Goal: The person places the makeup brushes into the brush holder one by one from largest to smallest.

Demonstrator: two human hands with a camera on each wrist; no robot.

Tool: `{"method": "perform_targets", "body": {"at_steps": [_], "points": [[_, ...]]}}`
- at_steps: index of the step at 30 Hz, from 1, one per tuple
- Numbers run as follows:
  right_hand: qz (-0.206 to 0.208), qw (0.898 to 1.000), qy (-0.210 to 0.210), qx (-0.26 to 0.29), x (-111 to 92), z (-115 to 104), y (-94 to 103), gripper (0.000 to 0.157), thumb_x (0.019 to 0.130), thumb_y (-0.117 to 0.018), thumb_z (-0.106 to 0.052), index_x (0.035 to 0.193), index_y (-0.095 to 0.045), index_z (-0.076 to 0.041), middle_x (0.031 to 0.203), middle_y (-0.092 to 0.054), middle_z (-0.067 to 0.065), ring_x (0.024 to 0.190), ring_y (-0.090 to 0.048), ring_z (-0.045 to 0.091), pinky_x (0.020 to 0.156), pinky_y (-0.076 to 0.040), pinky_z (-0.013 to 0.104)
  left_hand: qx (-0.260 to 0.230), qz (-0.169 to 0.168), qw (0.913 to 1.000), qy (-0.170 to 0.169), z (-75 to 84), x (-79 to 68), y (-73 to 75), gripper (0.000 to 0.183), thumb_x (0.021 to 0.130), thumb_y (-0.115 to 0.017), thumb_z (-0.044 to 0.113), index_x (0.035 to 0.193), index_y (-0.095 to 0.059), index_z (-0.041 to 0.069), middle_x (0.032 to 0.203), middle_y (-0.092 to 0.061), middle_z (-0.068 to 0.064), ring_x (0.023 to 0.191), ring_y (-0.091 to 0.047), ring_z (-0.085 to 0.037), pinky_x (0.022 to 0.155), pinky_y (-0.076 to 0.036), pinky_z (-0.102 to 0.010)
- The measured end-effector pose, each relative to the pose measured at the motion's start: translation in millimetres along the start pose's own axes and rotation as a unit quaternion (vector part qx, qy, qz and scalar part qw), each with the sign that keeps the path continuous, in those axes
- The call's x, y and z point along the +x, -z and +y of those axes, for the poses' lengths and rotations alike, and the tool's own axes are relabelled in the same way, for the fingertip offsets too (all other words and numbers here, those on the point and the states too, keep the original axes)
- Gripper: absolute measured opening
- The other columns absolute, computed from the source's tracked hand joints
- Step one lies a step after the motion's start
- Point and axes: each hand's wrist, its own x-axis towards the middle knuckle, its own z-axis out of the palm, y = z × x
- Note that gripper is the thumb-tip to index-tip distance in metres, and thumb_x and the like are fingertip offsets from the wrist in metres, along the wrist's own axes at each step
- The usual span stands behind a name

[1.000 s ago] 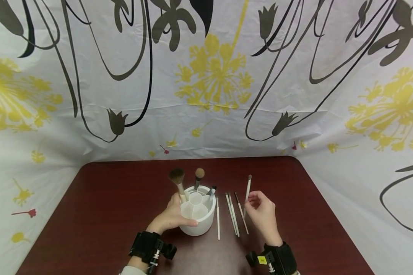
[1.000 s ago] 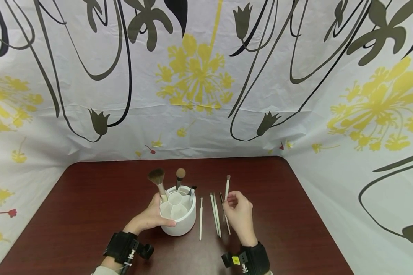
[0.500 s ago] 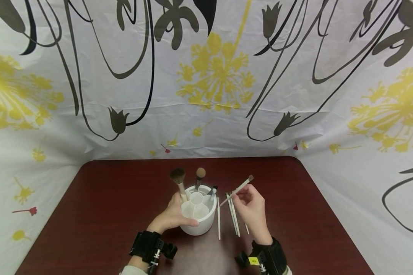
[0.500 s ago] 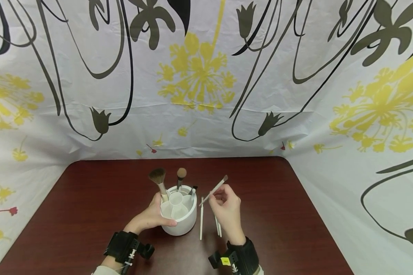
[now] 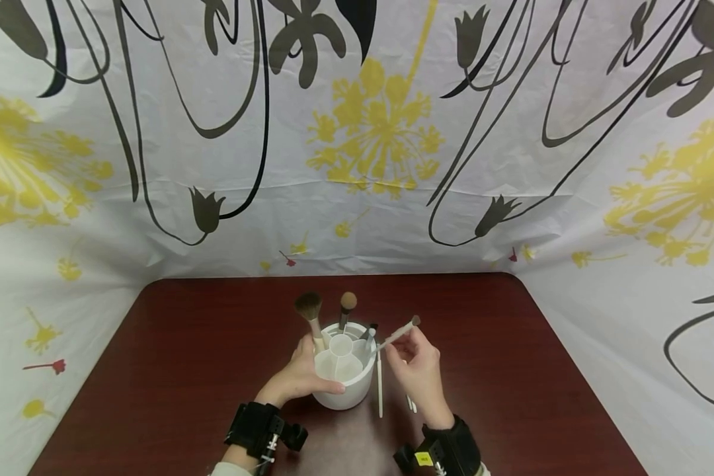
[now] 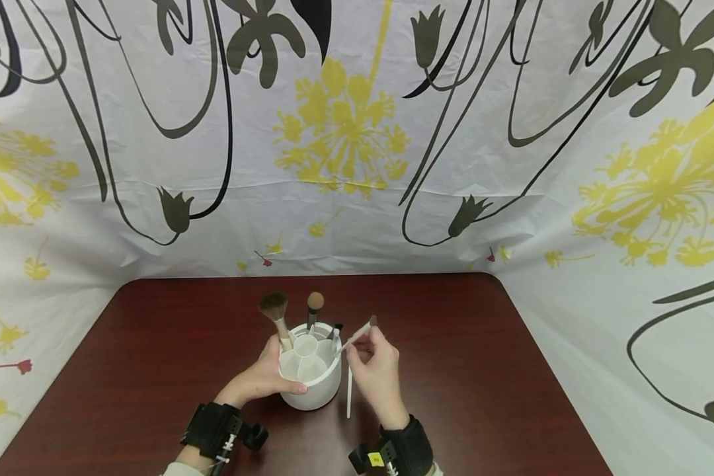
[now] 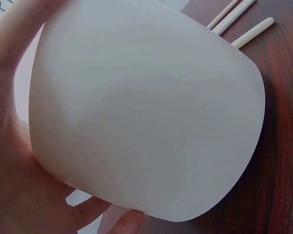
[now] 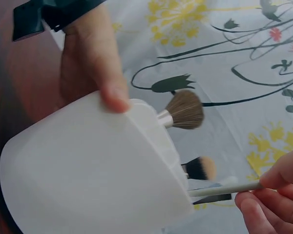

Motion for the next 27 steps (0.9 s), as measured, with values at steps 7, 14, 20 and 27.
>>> {"method": "perform_targets", "body": {"at_steps": [7,14,20,27], "points": [[-0.011,0.998,0.041,-0.044,-5,28,-13.5,0.019,0.075,-0.067,0.007,0.088,-0.061,-0.005,0.078,-0.065,0.008,0.068,-0.061,0.013,0.060,-0.051,0.025,0.007,0.002,1.0000,0.003,0.1,0.1,-1.3,0.113,0.052,-0.086,0.035,0.137,-0.018,0.002,0.128,-0.034,-0.018,0.119,-0.034,-0.033,0.093,-0.033,-0.051],[-0.017,0.992,0.083,-0.090,-7,34,-17.9,0.017,0.073,-0.068,0.007,0.087,-0.064,-0.003,0.078,-0.065,0.004,0.068,-0.060,0.009,0.060,-0.051,0.024,0.009,0.004,0.9999,-0.004,2.0,0.0,-1.4,0.114,0.052,-0.086,0.034,0.137,-0.018,0.000,0.128,-0.034,-0.019,0.119,-0.034,-0.033,0.093,-0.033,-0.051],[-0.030,0.991,0.078,-0.100,-7,35,-17.3,0.017,0.072,-0.070,0.006,0.087,-0.065,-0.002,0.079,-0.065,0.005,0.070,-0.061,0.010,0.062,-0.052,0.026,0.007,0.005,0.9999,-0.008,3.3,-0.9,-3.0,0.113,0.052,-0.086,0.036,0.136,-0.020,0.000,0.127,-0.035,-0.020,0.118,-0.035,-0.034,0.092,-0.033,-0.050],[-0.018,0.992,0.088,-0.094,-4,38,-8.6,0.017,0.076,-0.068,0.002,0.091,-0.064,-0.002,0.081,-0.065,0.006,0.071,-0.062,0.011,0.061,-0.052,0.028,0.006,0.005,1.0000,0.001,2.4,-0.8,-1.5,0.114,0.052,-0.086,0.036,0.137,-0.018,0.001,0.130,-0.032,-0.021,0.120,-0.032,-0.036,0.093,-0.032,-0.052]]}}
